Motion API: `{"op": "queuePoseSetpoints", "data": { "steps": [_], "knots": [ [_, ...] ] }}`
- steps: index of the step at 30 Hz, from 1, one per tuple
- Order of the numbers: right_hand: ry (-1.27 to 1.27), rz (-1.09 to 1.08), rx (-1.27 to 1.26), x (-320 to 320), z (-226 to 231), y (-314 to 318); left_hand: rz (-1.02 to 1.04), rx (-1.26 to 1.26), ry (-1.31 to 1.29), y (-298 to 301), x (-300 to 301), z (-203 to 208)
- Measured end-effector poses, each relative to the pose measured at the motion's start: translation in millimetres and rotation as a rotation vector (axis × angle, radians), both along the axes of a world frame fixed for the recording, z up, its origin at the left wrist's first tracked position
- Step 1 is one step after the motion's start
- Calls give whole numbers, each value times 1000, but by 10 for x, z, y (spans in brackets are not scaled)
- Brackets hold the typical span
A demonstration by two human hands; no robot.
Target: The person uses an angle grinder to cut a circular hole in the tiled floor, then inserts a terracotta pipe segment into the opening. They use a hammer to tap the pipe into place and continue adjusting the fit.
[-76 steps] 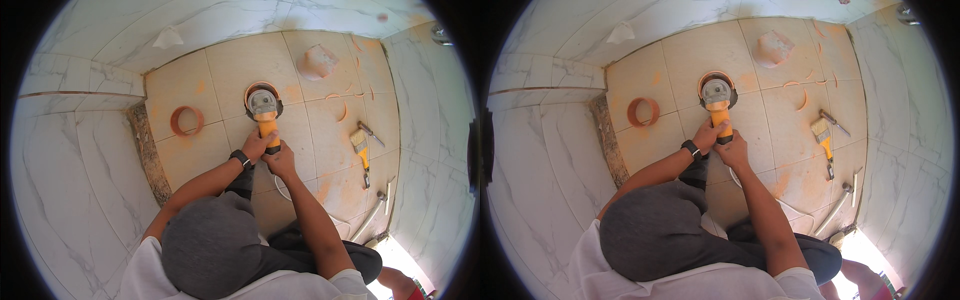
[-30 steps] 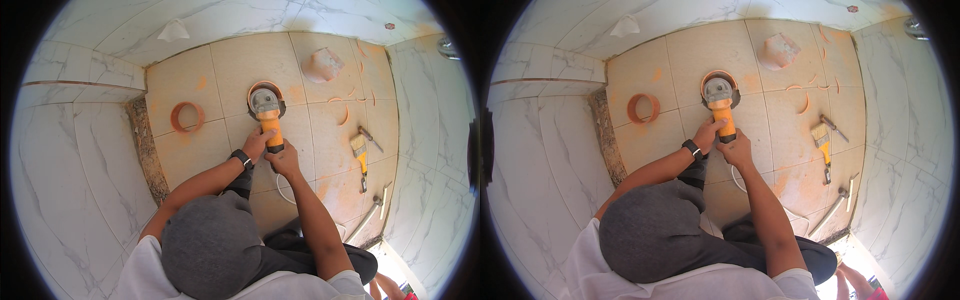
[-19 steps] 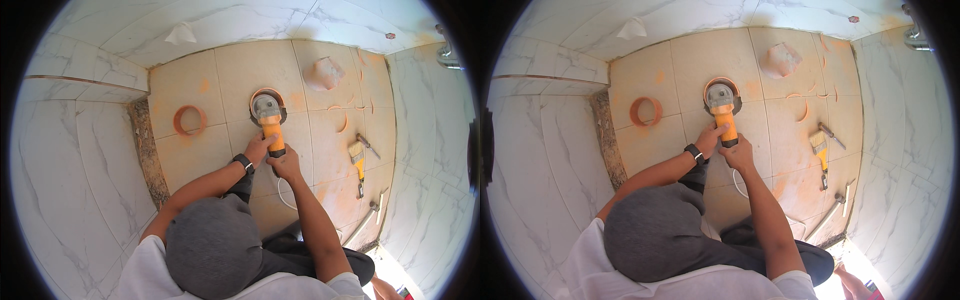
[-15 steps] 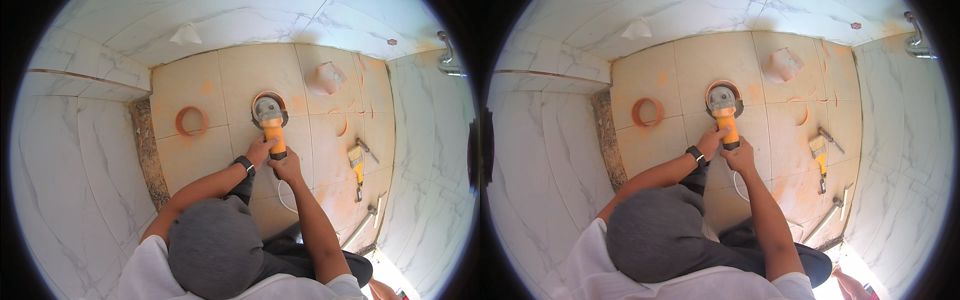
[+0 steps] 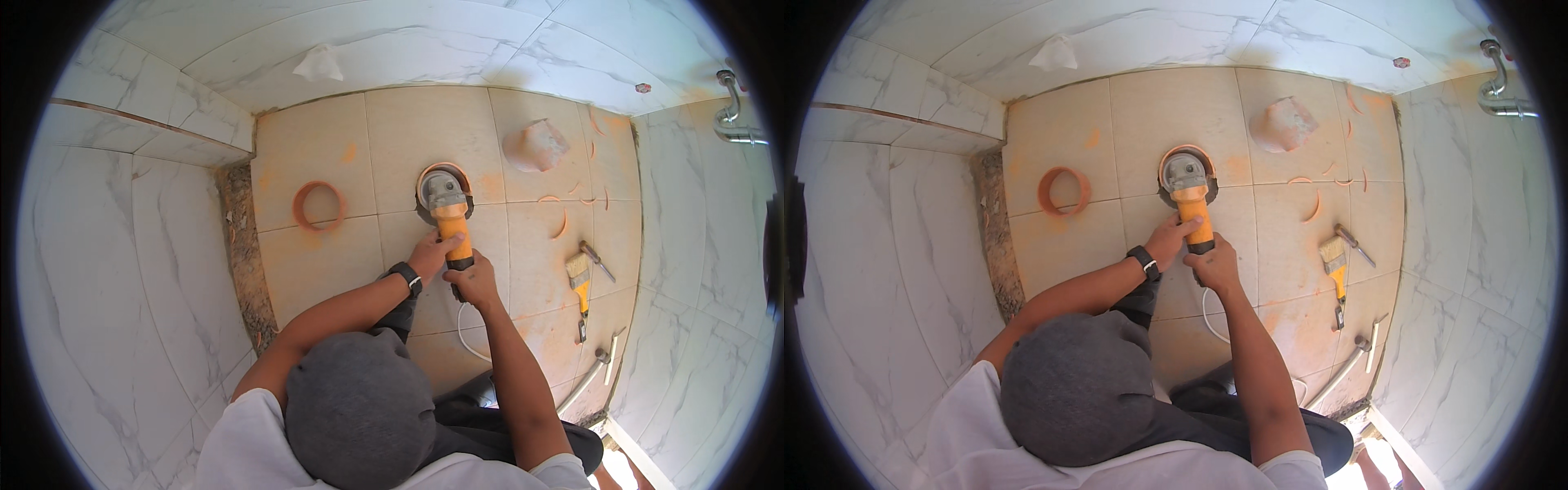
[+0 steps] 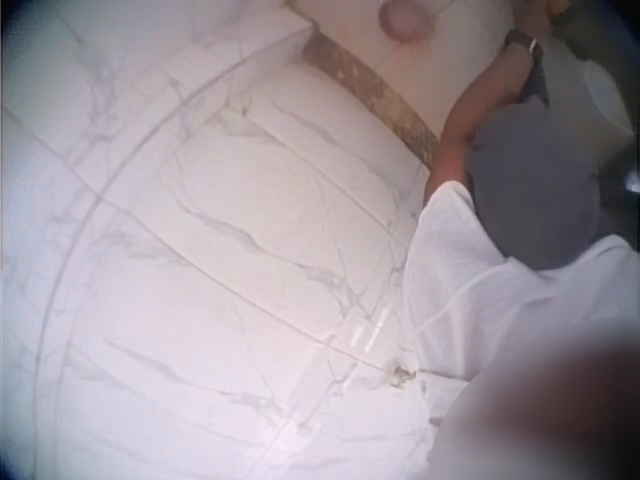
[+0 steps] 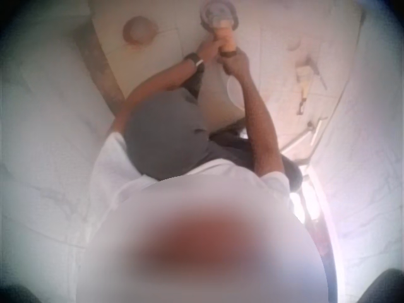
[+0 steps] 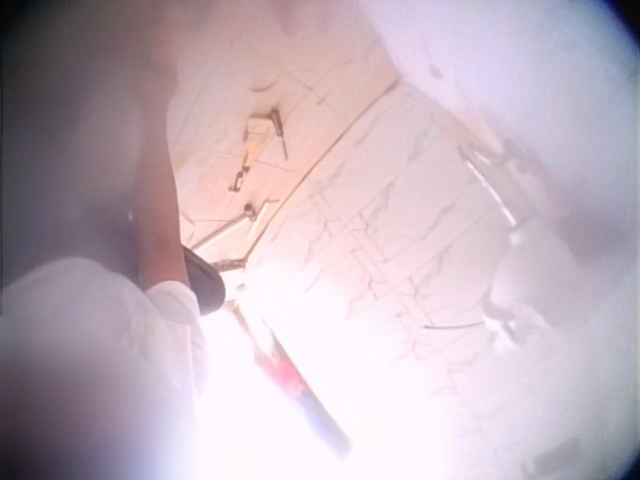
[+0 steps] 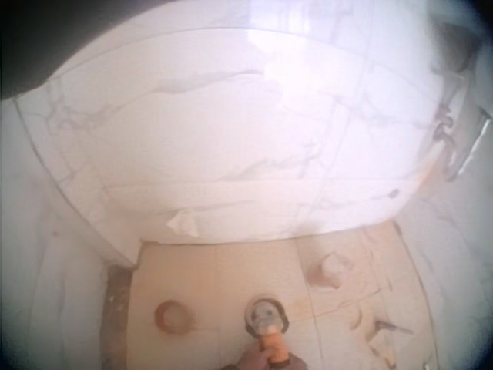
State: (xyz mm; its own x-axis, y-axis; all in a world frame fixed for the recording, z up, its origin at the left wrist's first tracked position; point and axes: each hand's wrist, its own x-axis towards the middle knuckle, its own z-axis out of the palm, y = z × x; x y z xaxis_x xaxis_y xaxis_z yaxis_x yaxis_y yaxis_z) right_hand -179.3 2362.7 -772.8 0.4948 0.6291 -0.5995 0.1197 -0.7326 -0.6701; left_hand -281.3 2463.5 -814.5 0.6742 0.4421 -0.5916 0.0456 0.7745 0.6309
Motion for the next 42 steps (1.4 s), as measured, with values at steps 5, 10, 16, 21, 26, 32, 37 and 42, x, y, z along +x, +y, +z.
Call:
{"op": "queuePoseSetpoints", "data": {
  "steps": [5, 10, 16, 21, 26, 32, 37, 42],
  "knots": [
    [24, 16, -11, 29, -3, -3, -3, -24, 10, 8, 5, 14],
    [57, -10, -8, 39, 15, 18, -62, 31, 60, 45, -4, 24],
    [41, -20, -3, 23, 40, 44, -21, 64, 29, 33, 7, -5],
    [4, -2, -11, 24, 64, 41, -5, 67, 17, -2, -4, -39],
    [-19, 19, -8, 46, 89, 50, -24, 109, -14, 8, -5, -72],
    [-20, 12, 4, 46, 112, 62, -9, 48, -16, 5, 5, -87],
    [-21, 16, -15, 47, 132, 80, 4, 55, -27, 7, 7, -92],
    [-3, 8, -28, 52, 135, 92, 13, 50, -23, -1, 15, -95]
  ]
}}
